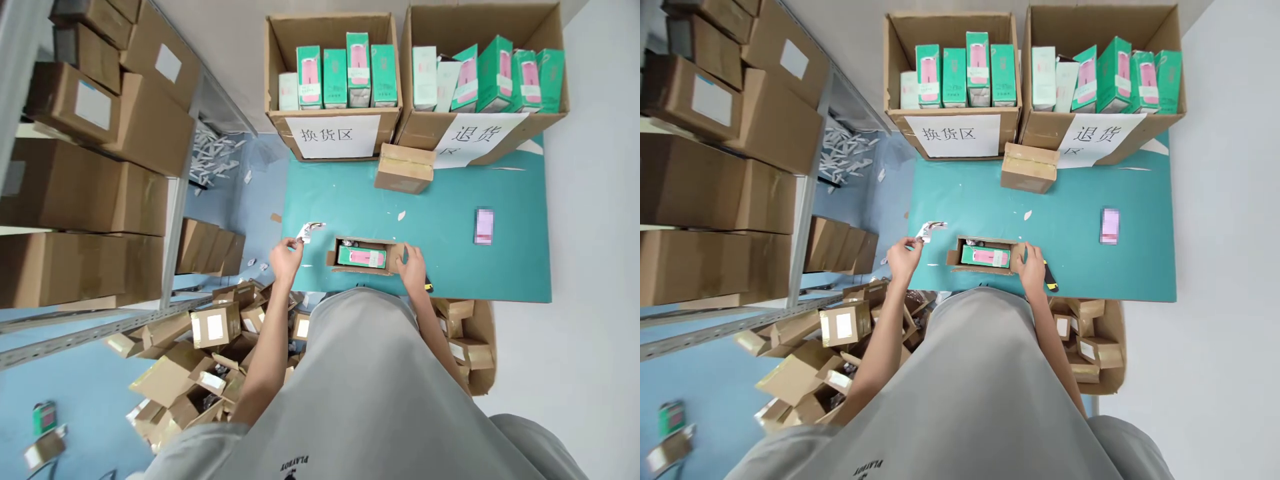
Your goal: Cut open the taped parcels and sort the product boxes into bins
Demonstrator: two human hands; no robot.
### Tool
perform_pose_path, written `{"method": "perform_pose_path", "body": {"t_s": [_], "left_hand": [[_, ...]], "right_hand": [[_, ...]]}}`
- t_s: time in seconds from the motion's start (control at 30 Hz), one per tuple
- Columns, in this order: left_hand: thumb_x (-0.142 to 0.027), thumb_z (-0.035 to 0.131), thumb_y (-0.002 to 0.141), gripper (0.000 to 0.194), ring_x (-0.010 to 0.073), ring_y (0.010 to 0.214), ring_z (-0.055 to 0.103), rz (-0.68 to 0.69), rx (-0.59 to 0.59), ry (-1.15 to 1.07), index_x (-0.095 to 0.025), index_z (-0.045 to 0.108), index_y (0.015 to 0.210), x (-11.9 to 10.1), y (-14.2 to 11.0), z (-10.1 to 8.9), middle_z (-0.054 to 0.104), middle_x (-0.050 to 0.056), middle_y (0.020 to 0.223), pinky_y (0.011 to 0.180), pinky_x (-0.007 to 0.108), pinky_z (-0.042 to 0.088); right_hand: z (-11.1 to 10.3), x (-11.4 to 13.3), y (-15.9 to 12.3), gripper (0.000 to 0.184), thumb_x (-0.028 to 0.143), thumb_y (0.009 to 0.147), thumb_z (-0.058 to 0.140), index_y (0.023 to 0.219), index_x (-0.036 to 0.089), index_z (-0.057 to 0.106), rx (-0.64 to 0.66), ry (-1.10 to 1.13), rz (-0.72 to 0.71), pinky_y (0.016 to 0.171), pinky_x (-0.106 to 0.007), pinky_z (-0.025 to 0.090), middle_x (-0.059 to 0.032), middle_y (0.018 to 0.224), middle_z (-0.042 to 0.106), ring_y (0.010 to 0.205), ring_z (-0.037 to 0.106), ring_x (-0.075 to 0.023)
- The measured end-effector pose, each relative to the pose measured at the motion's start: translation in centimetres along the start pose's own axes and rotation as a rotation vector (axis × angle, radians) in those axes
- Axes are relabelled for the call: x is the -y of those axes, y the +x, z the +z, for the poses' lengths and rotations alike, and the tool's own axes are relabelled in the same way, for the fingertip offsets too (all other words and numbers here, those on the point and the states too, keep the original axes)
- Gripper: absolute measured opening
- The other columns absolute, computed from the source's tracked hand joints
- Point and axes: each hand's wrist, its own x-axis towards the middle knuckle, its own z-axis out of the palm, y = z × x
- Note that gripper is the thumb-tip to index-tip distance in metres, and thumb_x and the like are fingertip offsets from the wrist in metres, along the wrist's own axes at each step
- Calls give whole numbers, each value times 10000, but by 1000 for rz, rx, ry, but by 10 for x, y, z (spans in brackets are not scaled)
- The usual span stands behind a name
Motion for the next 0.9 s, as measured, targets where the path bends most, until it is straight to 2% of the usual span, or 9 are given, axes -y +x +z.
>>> {"method": "perform_pose_path", "body": {"t_s": [0.07, 0.17, 0.27, 0.33, 0.47, 0.53, 0.63, 0.77, 0.9], "left_hand": [[-346, 672, 1017, 238, 302, 1015, 799, -16, 87, 9, -181, 823, 1096, -3, 5, 17, 872, 116, 1095, 928, 350, 532], [-314, 673, 1028, 255, 275, 951, 798, 49, 153, -46, -171, 802, 1195, -13, -5, 32, 868, 122, 1171, 914, 346, 547], [-348, 617, 1090, 269, 228, 880, 782, 243, 151, -171, -189, 786, 1227, -24, -26, 36, 858, 97, 1185, 899, 326, 567], [-337, 601, 1107, 254, 221, 921, 787, 413, 251, -191, -207, 789, 1219, -32, -38, 39, 849, 85, 1196, 924, 320, 583], [-145, 628, 1037, 322, 286, 1172, 770, 639, 515, 122, -182, 770, 1323, -52, -44, 57, 791, 151, 1342, 1036, 372, 598], [-41, 593, 996, 436, 328, 1322, 710, 674, 570, 353, -145, 738, 1394, -64, -41, 70, 729, 209, 1440, 1070, 400, 590], [23, 513, 1004, 520, 345, 1431, 639, 696, 598, 544, -109, 683, 1477, -79, -38, 87, 681, 260, 1491, 1107, 417, 561], [0, 497, 1031, 513, 351, 1390, 662, 727, 602, 583, -109, 660, 1505, -90, -37, 101, 702, 284, 1443, 1164, 484, 519], [-1, 502, 1013, 510, 357, 1334, 689, 738, 598, 615, -117, 668, 1481, -94, -36, 106, 715, 291, 1406, 1119, 521, 561]], "right_hand": [[-2, 3, 1, 543, 290, 1009, 557, 1513, 123, 673, -3, -8, -11, 1102, -525, 584, -232, 1358, 709, 1192, 702, -351], [-8, 6, 1, 529, 296, 1023, 551, 1504, 111, 670, -10, -32, -17, 1100, -512, 577, -229, 1337, 707, 1191, 685, -345], [-16, 12, -3, 440, 256, 1042, 534, 1431, 132, 699, -47, -87, -22, 1104, -502, 558, -208, 1308, 699, 1204, 649, -339], [-19, 21, -9, 356, 187, 1059, 493, 1316, 163, 738, -27, -143, -71, 1087, -484, 545, -184, 1263, 699, 1182, 624, -328], [-14, 53, -19, 342, 94, 1094, 467, 1224, 196, 766, 246, -252, -309, 1053, -416, 534, -156, 1248, 720, 1169, 606, -305], [-8, 68, -21, 352, 90, 1114, 480, 1305, 196, 756, 376, -309, -375, 1029, -388, 544, -155, 1292, 731, 1209, 613, -300], [-4, 82, -18, 341, 98, 1132, 494, 1335, 187, 753, 458, -391, -350, 1002, -380, 560, -155, 1304, 744, 1231, 631, -302], [-9, 79, -14, 308, 142, 1149, 509, 1321, 161, 764, 398, -393, -305, 1092, -427, 555, -167, 1336, 747, 1247, 649, -316], [-10, 66, -15, 340, 171, 1137, 535, 1399, 163, 751, 271, -244, -259, 1162, -468, 552, -183, 1416, 739, 1318, 651, -329]]}}
